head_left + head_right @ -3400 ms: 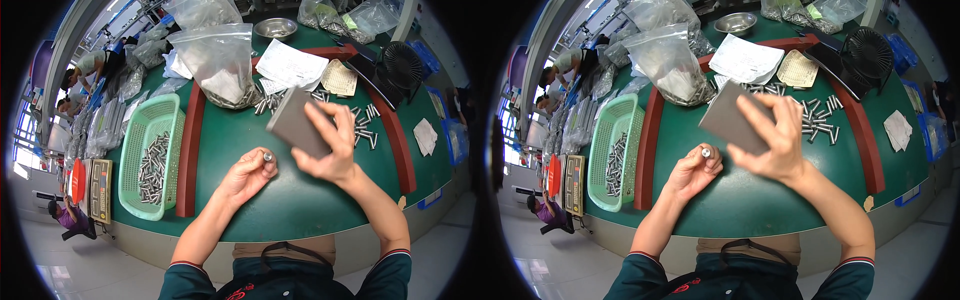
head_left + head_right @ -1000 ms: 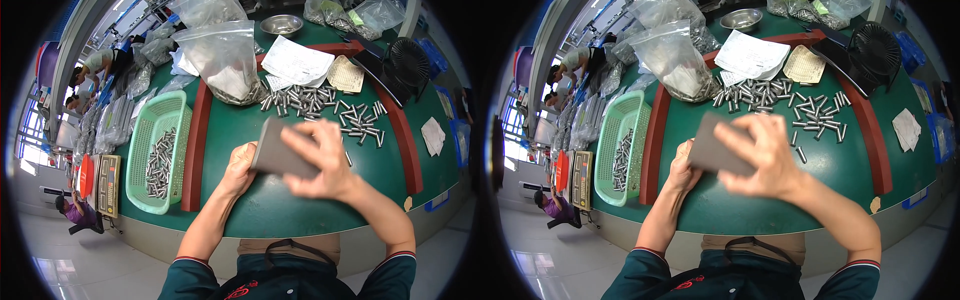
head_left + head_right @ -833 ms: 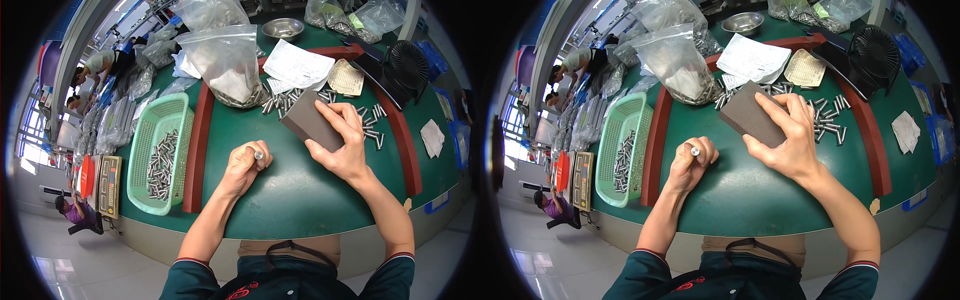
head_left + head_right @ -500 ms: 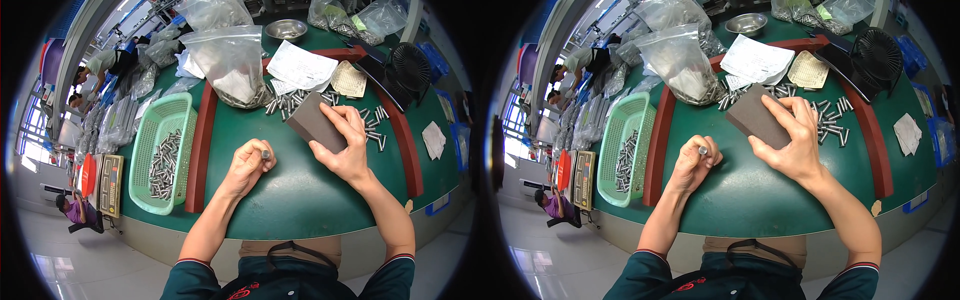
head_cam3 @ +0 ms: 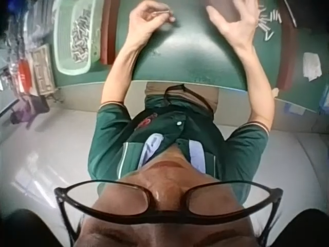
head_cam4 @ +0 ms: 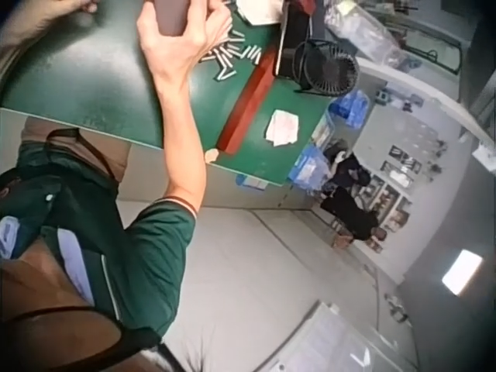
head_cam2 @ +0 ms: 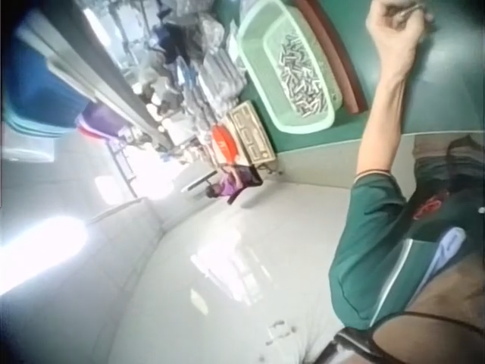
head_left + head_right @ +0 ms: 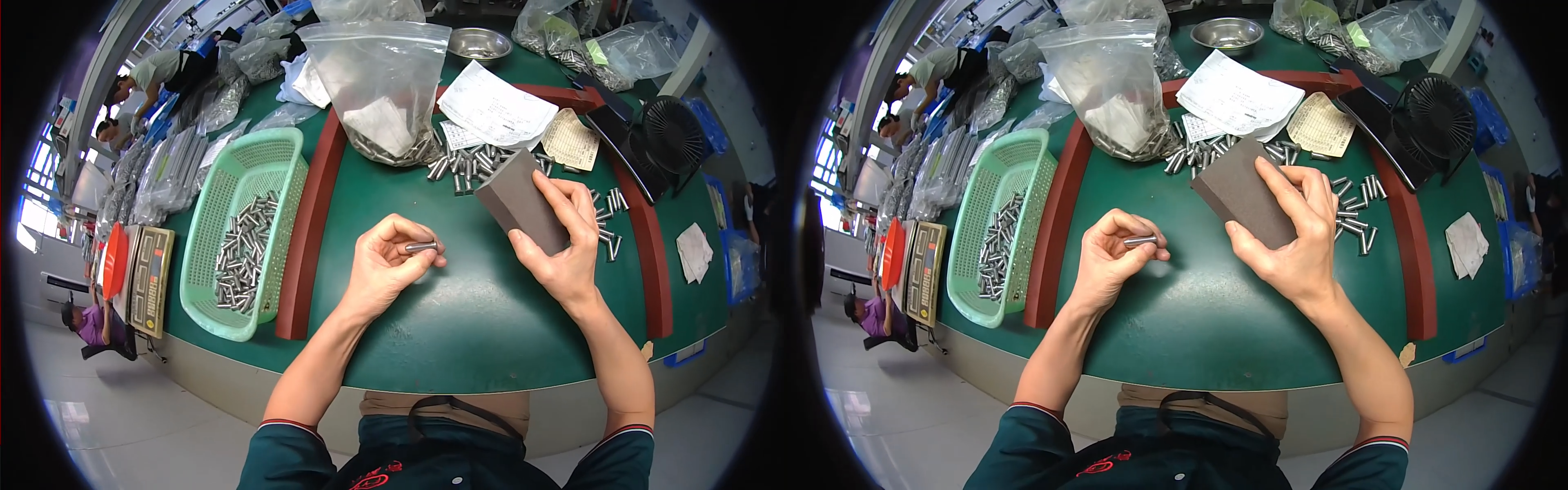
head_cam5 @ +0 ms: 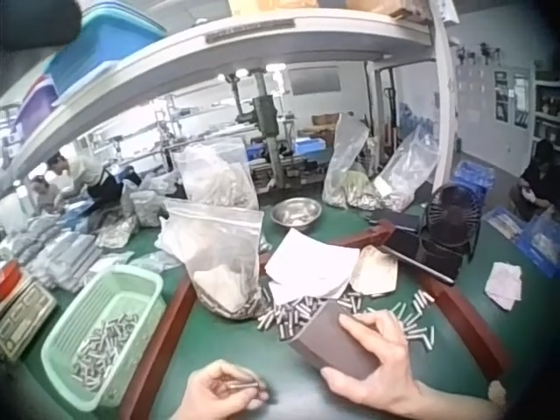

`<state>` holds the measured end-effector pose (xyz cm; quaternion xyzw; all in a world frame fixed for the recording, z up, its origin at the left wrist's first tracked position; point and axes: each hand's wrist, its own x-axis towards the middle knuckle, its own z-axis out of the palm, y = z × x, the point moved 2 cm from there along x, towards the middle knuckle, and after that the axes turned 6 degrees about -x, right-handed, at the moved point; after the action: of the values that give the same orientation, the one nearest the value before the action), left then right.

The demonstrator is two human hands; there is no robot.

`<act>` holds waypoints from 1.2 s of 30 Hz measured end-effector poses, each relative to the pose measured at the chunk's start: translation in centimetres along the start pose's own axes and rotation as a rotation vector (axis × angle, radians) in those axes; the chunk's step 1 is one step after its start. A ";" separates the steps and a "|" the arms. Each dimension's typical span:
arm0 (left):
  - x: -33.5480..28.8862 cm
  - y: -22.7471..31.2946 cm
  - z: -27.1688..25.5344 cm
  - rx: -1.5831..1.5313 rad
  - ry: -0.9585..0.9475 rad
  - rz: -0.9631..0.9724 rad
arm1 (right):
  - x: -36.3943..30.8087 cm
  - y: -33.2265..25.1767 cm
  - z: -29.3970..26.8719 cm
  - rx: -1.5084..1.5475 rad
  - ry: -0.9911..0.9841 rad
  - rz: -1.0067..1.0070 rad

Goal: Sanding small metal pins using a hand-held sanding block at a factory workbench.

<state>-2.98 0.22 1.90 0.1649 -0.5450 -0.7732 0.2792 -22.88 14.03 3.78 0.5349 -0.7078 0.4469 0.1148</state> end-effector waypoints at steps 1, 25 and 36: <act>0.1 -0.1 -0.1 0.016 -0.012 0.005 | 0.0 0.0 -0.1 0.006 0.000 0.006; 0.4 0.1 -0.4 -0.286 -0.111 -0.229 | 0.2 0.4 -0.2 0.034 -0.023 0.023; -0.6 1.7 0.0 -0.001 -0.048 -0.054 | 1.2 1.4 -2.0 -0.055 0.157 0.018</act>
<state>-2.10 0.19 3.43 0.1607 -0.5467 -0.7844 0.2450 -25.21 14.73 4.99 0.4883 -0.7135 0.4690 0.1807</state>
